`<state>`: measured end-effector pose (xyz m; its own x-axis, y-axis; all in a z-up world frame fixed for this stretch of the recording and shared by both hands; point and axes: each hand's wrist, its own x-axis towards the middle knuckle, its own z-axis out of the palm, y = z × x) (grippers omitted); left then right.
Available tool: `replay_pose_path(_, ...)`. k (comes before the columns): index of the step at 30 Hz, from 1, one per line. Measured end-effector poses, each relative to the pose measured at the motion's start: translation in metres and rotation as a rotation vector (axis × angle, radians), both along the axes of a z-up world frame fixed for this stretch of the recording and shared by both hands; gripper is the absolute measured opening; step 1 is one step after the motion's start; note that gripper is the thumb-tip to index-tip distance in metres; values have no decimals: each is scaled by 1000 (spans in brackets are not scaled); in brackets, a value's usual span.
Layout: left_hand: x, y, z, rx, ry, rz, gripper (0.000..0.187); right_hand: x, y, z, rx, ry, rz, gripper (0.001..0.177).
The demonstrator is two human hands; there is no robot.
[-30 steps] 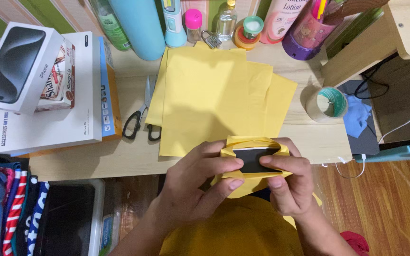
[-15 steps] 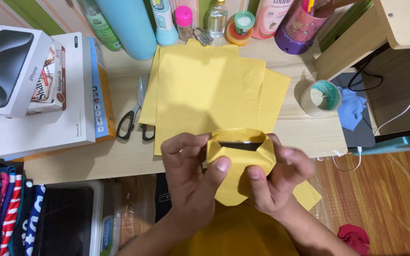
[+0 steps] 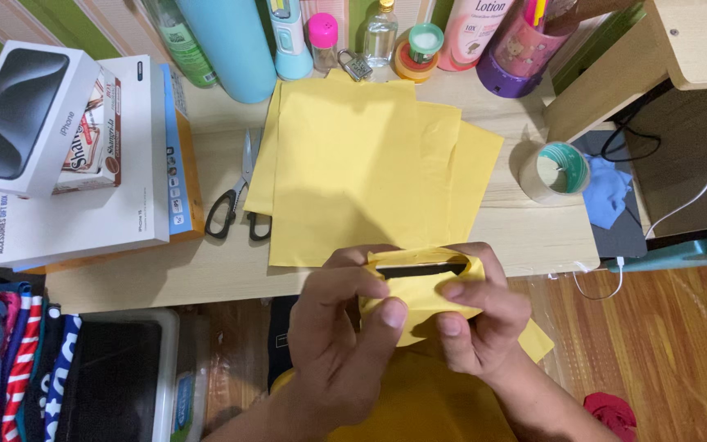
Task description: The person wraps a small box in yellow paper. They place the box on the paper, fold the paper around it, and use scissors to trim the excess. The person then folds the edges and secures the package with tape.
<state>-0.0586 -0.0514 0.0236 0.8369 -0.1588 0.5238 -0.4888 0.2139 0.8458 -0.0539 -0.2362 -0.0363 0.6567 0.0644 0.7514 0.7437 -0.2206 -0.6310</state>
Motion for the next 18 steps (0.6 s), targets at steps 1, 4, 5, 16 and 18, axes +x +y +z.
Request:
replay_pose_path(1, 1, 1, 1, 29, -20, 14, 18, 1, 2, -1, 28, -29, 4, 28)
replay_pose_path(4, 4, 1, 5, 81, -66, 58, 21, -1, 4, 0, 43, 32, -23, 29)
replay_pose_path(5, 6, 1, 7, 83, -84, 67, 22, -2, 4, 0, 51, 37, -30, 28)
replay_pose_path(16, 12, 7, 17, 221, -176, 29, 41, -4, 4, 11, 42, 103, -44, 26)
replay_pose_path(18, 14, 10, 14, 200, -225, -2, 40, -4, 5, 14, 69, 103, -49, 26)
